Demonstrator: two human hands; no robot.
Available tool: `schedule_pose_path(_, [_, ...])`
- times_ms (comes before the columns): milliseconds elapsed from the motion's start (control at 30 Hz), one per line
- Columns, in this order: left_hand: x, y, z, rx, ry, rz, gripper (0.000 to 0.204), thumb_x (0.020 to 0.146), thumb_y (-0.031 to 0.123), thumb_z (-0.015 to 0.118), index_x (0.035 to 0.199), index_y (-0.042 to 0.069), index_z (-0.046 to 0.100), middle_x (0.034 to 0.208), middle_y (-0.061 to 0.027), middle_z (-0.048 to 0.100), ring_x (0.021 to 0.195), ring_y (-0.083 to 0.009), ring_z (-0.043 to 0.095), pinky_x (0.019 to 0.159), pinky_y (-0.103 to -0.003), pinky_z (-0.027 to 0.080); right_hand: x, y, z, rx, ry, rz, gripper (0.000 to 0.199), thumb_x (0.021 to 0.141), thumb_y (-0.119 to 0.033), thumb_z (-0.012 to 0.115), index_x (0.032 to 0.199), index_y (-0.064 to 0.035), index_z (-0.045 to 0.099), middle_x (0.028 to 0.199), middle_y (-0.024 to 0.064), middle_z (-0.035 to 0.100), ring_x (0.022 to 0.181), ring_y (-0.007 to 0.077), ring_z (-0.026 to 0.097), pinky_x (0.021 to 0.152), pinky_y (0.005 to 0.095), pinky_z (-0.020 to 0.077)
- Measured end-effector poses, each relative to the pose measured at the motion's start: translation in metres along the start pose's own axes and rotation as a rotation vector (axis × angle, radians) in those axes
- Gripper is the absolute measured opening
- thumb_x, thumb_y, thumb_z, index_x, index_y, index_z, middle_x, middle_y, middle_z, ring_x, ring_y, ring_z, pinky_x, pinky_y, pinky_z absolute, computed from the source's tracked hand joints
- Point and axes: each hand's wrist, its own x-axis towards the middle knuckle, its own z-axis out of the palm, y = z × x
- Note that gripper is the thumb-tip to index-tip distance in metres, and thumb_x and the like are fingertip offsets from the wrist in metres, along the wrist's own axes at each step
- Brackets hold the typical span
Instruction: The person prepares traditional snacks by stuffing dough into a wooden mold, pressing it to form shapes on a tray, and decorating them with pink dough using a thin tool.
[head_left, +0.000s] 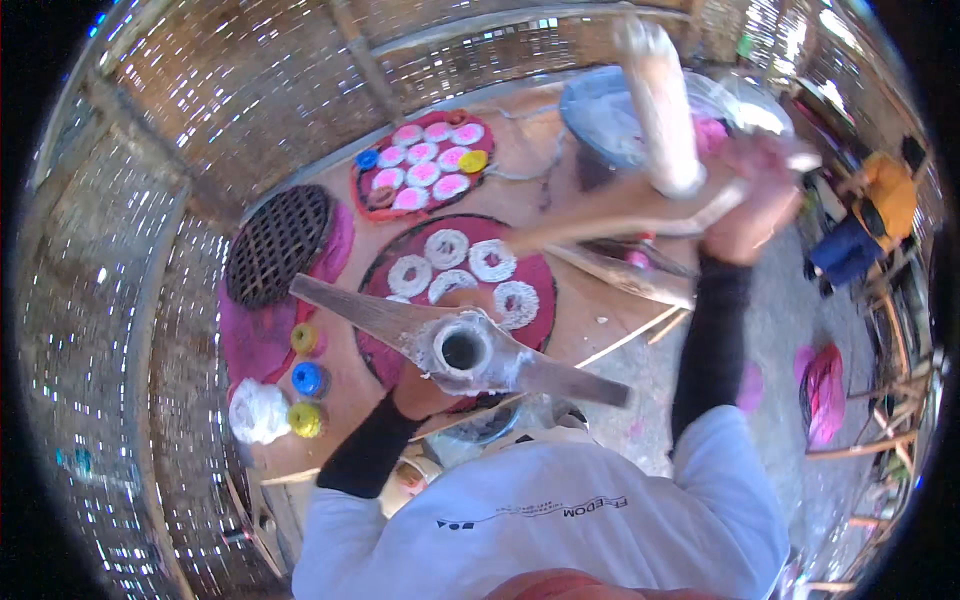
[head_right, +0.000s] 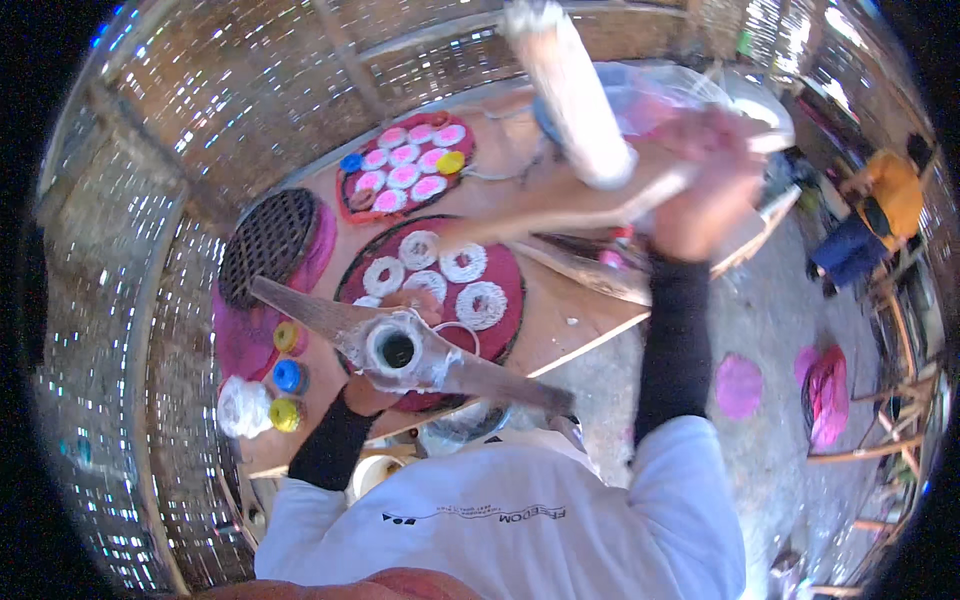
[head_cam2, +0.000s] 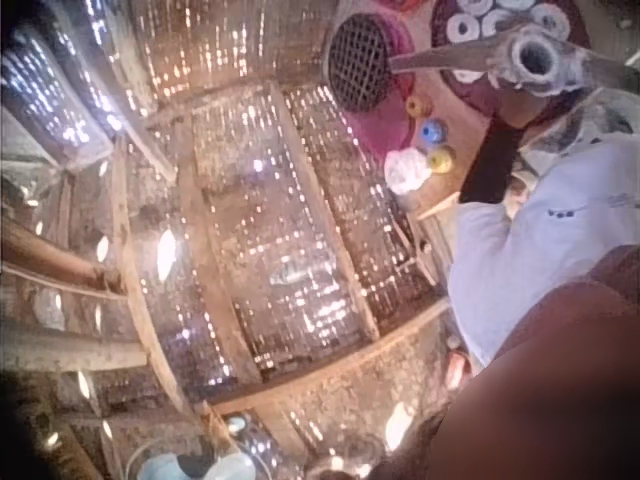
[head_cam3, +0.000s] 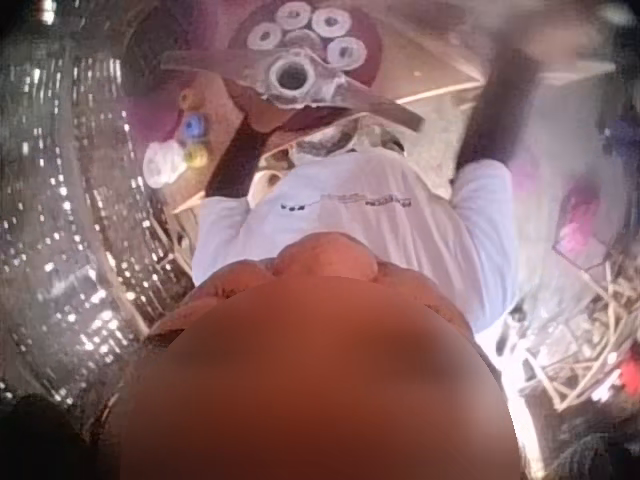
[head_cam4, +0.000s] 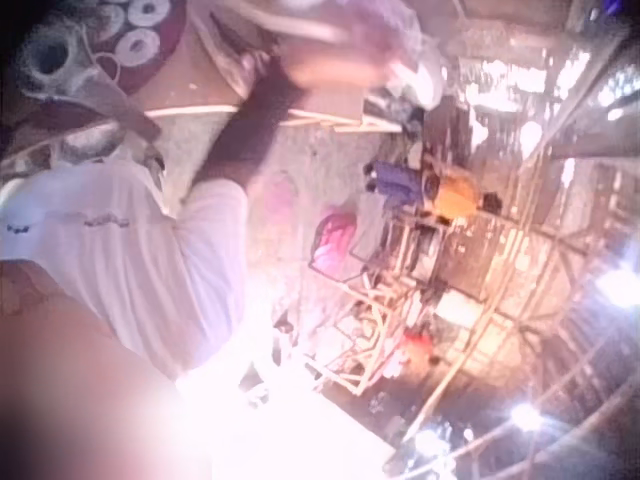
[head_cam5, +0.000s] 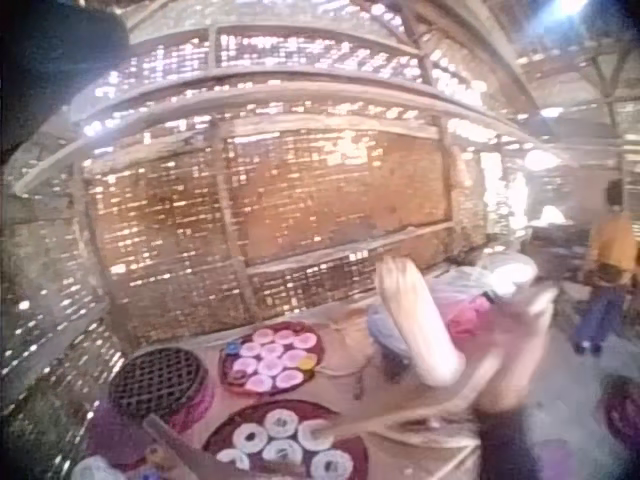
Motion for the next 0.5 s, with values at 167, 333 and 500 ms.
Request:
schedule_pose_path(167, [0.043,-0.005,0.032,-0.037,1.051,0.096,0.034,0.077,0.024,0.061,0.104,0.006,0.049,0.098,-0.0064,0.054,0.084,-0.0174,0.054,0.072,-0.031,0.046,-0.086,0.107,0.018,0.516,0.071,0.551,0.013,0.085,-0.013,0.041,0.073,-0.0087,0.043,0.056,0.0056,0.044,0.052,0.0206,0.048,0.053,0.0354,0.0458])
schedule_pose_path(333, [0.018,-0.067,-0.06,0.475,0.997,0.039,0.038,0.082,0.042,0.047,0.095,0.007,0.044,0.087,-0.0065,0.044,0.083,-0.0222,0.048,0.073,-0.036,0.044,-0.075,0.078,-0.006,-0.186,-0.975,0.664,0.03,0.087,-0.033,0.051,0.094,-0.0051,0.059,0.084,0.0051,0.061,0.079,0.0151,0.059,0.073,0.0316,0.0469])
schedule_pose_path(500, [0.03,0.011,-0.075,1.649,0.879,0.426,0.037,0.076,0.03,0.064,0.098,0.002,0.052,0.095,-0.0158,0.055,0.079,-0.0303,0.058,0.069,-0.043,0.046,0.106,0.081,-0.073,-1.435,-1.223,-0.288,0.028,0.075,-0.029,0.06,0.089,-0.0044,0.06,0.079,0.0107,0.063,0.071,0.0238,0.062,0.06,0.0337,0.0477])
